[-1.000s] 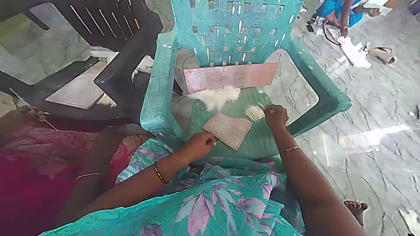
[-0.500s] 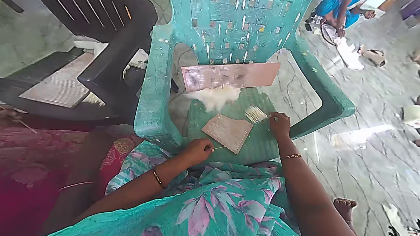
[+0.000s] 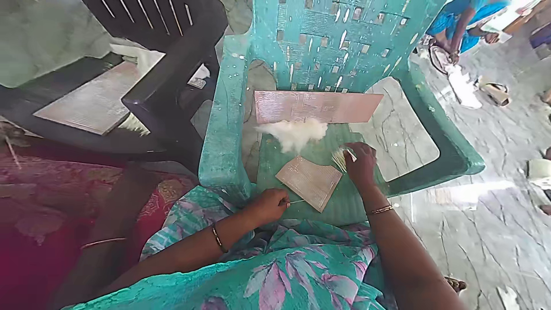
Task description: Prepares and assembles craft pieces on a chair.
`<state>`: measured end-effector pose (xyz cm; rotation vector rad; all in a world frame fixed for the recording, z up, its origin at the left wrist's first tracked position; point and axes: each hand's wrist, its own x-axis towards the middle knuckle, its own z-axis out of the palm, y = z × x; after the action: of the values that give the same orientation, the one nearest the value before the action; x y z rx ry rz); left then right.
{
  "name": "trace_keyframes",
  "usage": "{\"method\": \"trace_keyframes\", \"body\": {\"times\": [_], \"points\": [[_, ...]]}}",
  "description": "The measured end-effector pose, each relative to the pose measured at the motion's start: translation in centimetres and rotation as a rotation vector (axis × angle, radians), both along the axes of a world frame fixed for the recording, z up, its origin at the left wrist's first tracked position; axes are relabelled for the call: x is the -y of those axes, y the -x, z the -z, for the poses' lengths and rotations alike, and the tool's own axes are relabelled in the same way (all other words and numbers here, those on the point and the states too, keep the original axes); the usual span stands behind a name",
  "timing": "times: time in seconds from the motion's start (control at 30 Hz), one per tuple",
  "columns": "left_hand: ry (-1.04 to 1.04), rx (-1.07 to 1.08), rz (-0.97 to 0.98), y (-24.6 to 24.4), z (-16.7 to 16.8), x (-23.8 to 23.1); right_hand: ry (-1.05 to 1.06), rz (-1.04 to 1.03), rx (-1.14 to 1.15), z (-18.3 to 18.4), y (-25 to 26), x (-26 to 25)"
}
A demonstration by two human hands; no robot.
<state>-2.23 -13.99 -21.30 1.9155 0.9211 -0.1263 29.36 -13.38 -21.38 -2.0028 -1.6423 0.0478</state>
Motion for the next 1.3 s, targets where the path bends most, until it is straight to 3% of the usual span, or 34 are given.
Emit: {"method": "trace_keyframes", "body": {"times": [0.2, 0.4, 0.67, 0.87, 0.97, 1.13, 1.3], "points": [[0.003, 0.053, 0.028, 0.3, 0.4, -0.2, 0.016, -0.317, 0.164, 0.9, 5.3, -5.4], [-0.027, 0.092, 0.056, 0.3, 0.9, -0.2, -0.009, -0.353, 0.289, 3.9, 6.1, -9.2], [-0.042, 0.088, 0.071, 0.3, 1.0, -0.3, -0.042, -0.434, 0.047, 2.9, 5.0, -6.0], [-0.043, 0.047, 0.051, 0.1, 0.8, -0.1, -0.085, -0.325, -0.402, -0.6, 5.9, -0.5], [-0.045, 0.011, 0.035, -0.1, 0.3, 0.0, -0.094, -0.228, -0.865, -2.9, 6.6, 1.3], [-0.021, 0.014, -0.062, 0.4, 0.4, 0.3, -0.173, -0.29, -1.506, -5.4, 6.6, 3.4], [0.028, 0.026, -0.22, 1.0, -1.0, 1.0, -0.163, -0.324, -1.754, -6.5, 5.9, 5.8]]}}
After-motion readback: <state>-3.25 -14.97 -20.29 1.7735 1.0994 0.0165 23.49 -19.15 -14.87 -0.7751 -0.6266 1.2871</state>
